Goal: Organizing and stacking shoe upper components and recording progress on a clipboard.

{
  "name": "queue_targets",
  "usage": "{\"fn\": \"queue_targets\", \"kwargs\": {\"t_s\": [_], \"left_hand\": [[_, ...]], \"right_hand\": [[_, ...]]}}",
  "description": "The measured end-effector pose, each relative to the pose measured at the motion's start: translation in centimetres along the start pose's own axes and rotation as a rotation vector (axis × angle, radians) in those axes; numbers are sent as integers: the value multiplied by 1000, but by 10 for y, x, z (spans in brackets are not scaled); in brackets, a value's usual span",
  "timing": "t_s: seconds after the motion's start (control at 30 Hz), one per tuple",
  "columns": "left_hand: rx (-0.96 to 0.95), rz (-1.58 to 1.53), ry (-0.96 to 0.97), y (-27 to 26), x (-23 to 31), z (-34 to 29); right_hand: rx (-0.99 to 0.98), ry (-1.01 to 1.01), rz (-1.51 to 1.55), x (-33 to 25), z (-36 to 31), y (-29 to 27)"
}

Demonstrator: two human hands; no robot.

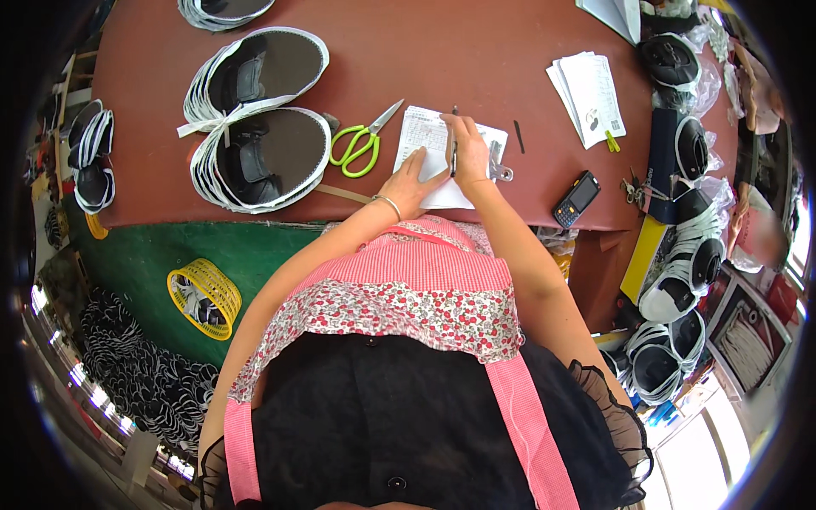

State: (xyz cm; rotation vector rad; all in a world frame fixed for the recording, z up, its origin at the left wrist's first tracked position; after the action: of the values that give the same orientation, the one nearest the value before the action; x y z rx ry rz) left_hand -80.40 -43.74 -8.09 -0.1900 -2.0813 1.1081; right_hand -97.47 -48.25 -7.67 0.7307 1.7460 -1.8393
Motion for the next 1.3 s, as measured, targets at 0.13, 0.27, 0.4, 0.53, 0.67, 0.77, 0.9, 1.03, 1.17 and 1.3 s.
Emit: {"fn": "queue_targets", "kwargs": {"t_s": [0.13, 0.27, 0.4, 0.53, 0.67, 0.77, 0.9, 1.03, 1.17, 1.3], "left_hand": [[75, 13, -2, -10, -5, -13], [34, -393, -58, -15, -14, -38], [430, -764, -124, -41, -37, -108], [1064, -618, -459, -92, -75, -207], [1540, -411, -827, -80, -184, -289], [1567, -322, -806, -88, -234, -316], [1401, -172, -671, -104, -266, -322], [1319, -111, -559, -117, -273, -327], [1207, 74, -421, -123, -274, -332], [1112, 191, -318, -126, -276, -334]], "right_hand": [[-144, -49, -294, -3, 10, 3], [-129, -130, -445, 14, 17, -2], [-263, -34, -318, 10, 30, -13], [-308, -42, -380, 12, 32, -14], [-306, -27, -406, 2, 32, -6], [-284, -34, -422, 8, 34, -1], [-241, -31, -420, 11, 30, 1], [-241, -7, -415, 9, 32, 5], [-247, 41, -464, 17, 32, 8], [-265, 102, -496, 12, 35, 11]]}}
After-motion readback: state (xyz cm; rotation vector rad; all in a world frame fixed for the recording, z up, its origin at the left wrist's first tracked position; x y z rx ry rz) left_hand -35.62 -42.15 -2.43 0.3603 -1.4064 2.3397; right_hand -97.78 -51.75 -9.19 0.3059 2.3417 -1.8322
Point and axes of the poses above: each hand's wrist, its own z-axis towards the middle knuckle, its own y-axis out of the palm, x = y × z, the point moved 1 cm from there along z, towards the middle knuckle, and after that the axes turned 1 degree about x, right-handed, at the moved point
